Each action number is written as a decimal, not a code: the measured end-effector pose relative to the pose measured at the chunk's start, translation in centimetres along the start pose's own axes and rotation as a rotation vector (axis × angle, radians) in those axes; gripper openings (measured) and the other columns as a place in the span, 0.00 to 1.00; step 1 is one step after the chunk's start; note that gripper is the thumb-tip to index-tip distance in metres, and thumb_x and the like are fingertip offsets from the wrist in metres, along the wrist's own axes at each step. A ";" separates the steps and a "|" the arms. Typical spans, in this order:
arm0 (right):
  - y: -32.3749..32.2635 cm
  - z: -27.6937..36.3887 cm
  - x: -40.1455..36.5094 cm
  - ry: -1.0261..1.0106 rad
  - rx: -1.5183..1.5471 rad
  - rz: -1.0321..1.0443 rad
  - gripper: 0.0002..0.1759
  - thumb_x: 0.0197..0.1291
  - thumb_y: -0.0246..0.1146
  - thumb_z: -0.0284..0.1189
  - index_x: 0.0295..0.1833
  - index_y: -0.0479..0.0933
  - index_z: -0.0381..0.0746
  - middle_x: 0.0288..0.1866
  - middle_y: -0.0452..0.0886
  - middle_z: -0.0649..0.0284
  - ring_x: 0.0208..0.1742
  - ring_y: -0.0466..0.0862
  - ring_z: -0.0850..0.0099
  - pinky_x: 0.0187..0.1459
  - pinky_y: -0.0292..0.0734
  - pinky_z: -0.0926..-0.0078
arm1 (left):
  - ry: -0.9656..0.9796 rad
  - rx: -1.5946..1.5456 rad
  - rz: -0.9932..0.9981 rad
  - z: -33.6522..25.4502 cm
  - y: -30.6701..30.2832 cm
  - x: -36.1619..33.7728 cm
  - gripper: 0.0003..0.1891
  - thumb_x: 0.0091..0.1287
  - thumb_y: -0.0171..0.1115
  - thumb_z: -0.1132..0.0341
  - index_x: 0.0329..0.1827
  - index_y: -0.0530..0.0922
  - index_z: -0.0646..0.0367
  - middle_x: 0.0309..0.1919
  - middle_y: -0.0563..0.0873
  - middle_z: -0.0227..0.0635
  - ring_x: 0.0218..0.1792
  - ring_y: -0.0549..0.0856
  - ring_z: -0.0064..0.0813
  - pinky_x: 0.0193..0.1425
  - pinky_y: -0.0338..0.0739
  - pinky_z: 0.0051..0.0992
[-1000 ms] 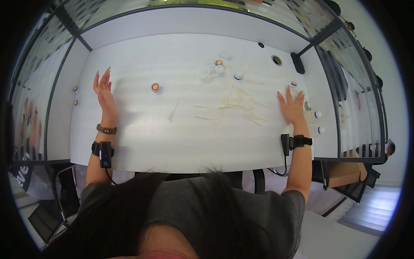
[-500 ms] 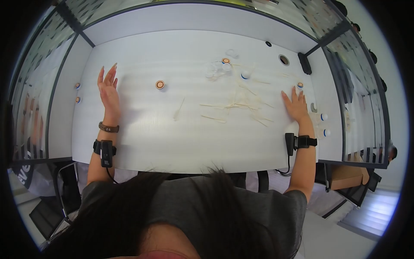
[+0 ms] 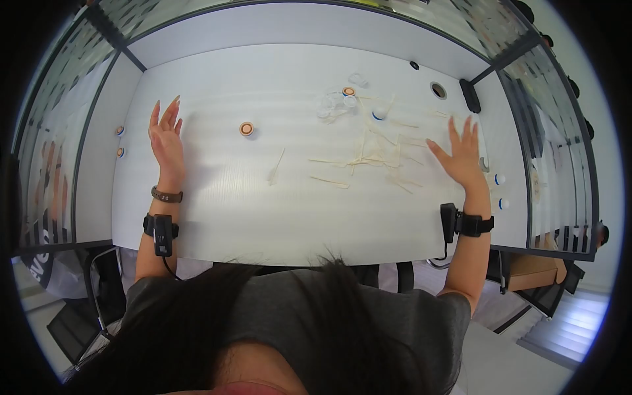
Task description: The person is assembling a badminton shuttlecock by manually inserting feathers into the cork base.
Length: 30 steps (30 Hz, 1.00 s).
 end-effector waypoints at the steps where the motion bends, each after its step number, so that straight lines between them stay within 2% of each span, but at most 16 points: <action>1: 0.6 -1.6 0.7 0.005 -0.077 -0.081 0.50 0.64 0.61 0.58 0.83 0.53 0.45 0.84 0.41 0.36 0.84 0.38 0.38 0.80 0.43 0.48 | 0.004 -0.007 -0.010 0.0 0.0 0.0 0.45 0.68 0.40 0.26 0.80 0.52 0.45 0.76 0.66 0.43 0.79 0.59 0.39 0.80 0.47 0.43; 2: 1.1 -2.7 1.6 0.055 -0.127 -0.093 0.52 0.61 0.66 0.54 0.84 0.50 0.49 0.83 0.42 0.35 0.83 0.38 0.35 0.79 0.49 0.45 | 0.006 -0.011 -0.021 0.0 0.1 0.1 0.46 0.68 0.41 0.25 0.80 0.53 0.46 0.76 0.67 0.44 0.79 0.60 0.40 0.80 0.48 0.44; 5: 4.0 -6.8 4.1 0.083 -0.268 -0.068 0.48 0.64 0.63 0.44 0.84 0.47 0.52 0.81 0.46 0.32 0.80 0.52 0.34 0.75 0.60 0.49 | -0.019 -0.037 -0.054 0.4 0.3 0.2 0.46 0.69 0.40 0.26 0.81 0.53 0.48 0.76 0.67 0.44 0.79 0.60 0.41 0.80 0.48 0.44; 8: 9.3 -12.3 7.8 0.184 0.086 -0.071 0.37 0.63 0.60 0.35 0.78 0.61 0.50 0.76 0.63 0.36 0.70 0.72 0.39 0.66 0.73 0.52 | -0.019 -0.019 -0.042 0.5 0.5 0.4 0.43 0.71 0.38 0.28 0.81 0.53 0.48 0.76 0.67 0.44 0.79 0.60 0.41 0.81 0.48 0.43; 11: 5.5 -7.9 6.9 0.299 -0.028 -0.039 0.23 0.63 0.58 0.30 0.64 0.76 0.47 0.62 0.79 0.45 0.57 0.82 0.45 0.56 0.79 0.53 | -0.034 0.049 -0.025 0.2 0.8 0.3 0.40 0.75 0.32 0.30 0.81 0.52 0.48 0.76 0.67 0.42 0.79 0.61 0.40 0.81 0.48 0.43; 14: 4.8 -7.3 6.7 0.326 -0.008 -0.133 0.15 0.62 0.61 0.31 0.52 0.82 0.41 0.52 0.85 0.50 0.56 0.83 0.49 0.55 0.77 0.56 | -0.025 0.057 0.009 -0.2 1.2 0.2 0.41 0.75 0.29 0.30 0.81 0.49 0.48 0.75 0.67 0.41 0.79 0.61 0.39 0.81 0.48 0.44; 15: 4.2 -6.6 6.3 0.264 -0.041 -0.294 0.12 0.62 0.60 0.28 0.48 0.83 0.42 0.48 0.87 0.53 0.51 0.85 0.50 0.52 0.80 0.55 | -0.047 0.067 0.017 -0.2 1.3 0.3 0.44 0.73 0.30 0.27 0.81 0.48 0.49 0.76 0.66 0.41 0.79 0.60 0.40 0.81 0.47 0.44; 17: 2.9 -6.2 6.6 0.193 -0.015 -0.359 0.11 0.61 0.64 0.29 0.48 0.84 0.40 0.46 0.87 0.54 0.49 0.86 0.52 0.49 0.80 0.58 | -0.042 0.045 0.035 -0.7 1.4 0.1 0.47 0.70 0.32 0.24 0.81 0.48 0.49 0.76 0.66 0.41 0.79 0.59 0.41 0.81 0.47 0.44; 20: -0.8 -2.5 6.7 0.144 0.242 -0.483 0.14 0.57 0.69 0.28 0.50 0.84 0.39 0.44 0.87 0.56 0.46 0.87 0.55 0.47 0.81 0.63 | -0.081 0.046 0.028 -0.5 1.6 0.1 0.50 0.66 0.36 0.21 0.81 0.47 0.48 0.76 0.65 0.42 0.79 0.58 0.40 0.81 0.46 0.45; 23: -2.2 1.6 8.3 0.033 0.312 -0.396 0.17 0.54 0.71 0.27 0.52 0.83 0.39 0.43 0.87 0.56 0.44 0.87 0.58 0.47 0.82 0.68 | -0.058 0.045 0.072 -1.0 2.0 0.0 0.50 0.65 0.37 0.21 0.81 0.47 0.48 0.76 0.64 0.42 0.79 0.57 0.40 0.81 0.46 0.46; 26: -0.5 4.5 11.0 -0.172 0.437 -0.414 0.18 0.53 0.72 0.24 0.52 0.83 0.38 0.42 0.87 0.57 0.43 0.88 0.61 0.47 0.82 0.69 | -0.074 0.032 0.087 -1.1 2.1 -0.2 0.51 0.65 0.38 0.21 0.82 0.46 0.47 0.76 0.63 0.43 0.80 0.57 0.40 0.81 0.46 0.48; 29: 0.0 7.5 12.8 -0.189 0.603 -0.290 0.20 0.55 0.70 0.24 0.55 0.83 0.39 0.46 0.87 0.57 0.43 0.88 0.61 0.48 0.83 0.69 | -0.069 0.014 0.090 -1.2 2.0 -0.1 0.49 0.66 0.38 0.22 0.82 0.46 0.45 0.76 0.62 0.43 0.79 0.57 0.41 0.81 0.46 0.48; 30: 0.1 8.2 13.1 -0.166 0.587 -0.251 0.23 0.56 0.70 0.24 0.59 0.81 0.40 0.49 0.86 0.56 0.45 0.88 0.61 0.48 0.83 0.70 | -0.063 0.014 0.095 -1.2 2.0 -0.1 0.49 0.66 0.38 0.22 0.82 0.46 0.45 0.76 0.62 0.43 0.79 0.57 0.41 0.81 0.46 0.48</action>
Point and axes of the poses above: each hand's wrist, its own x-axis towards the middle knuckle, its own y-axis out of the palm, z = x × y, the point moved 4 cm from there along x, towards the middle knuckle
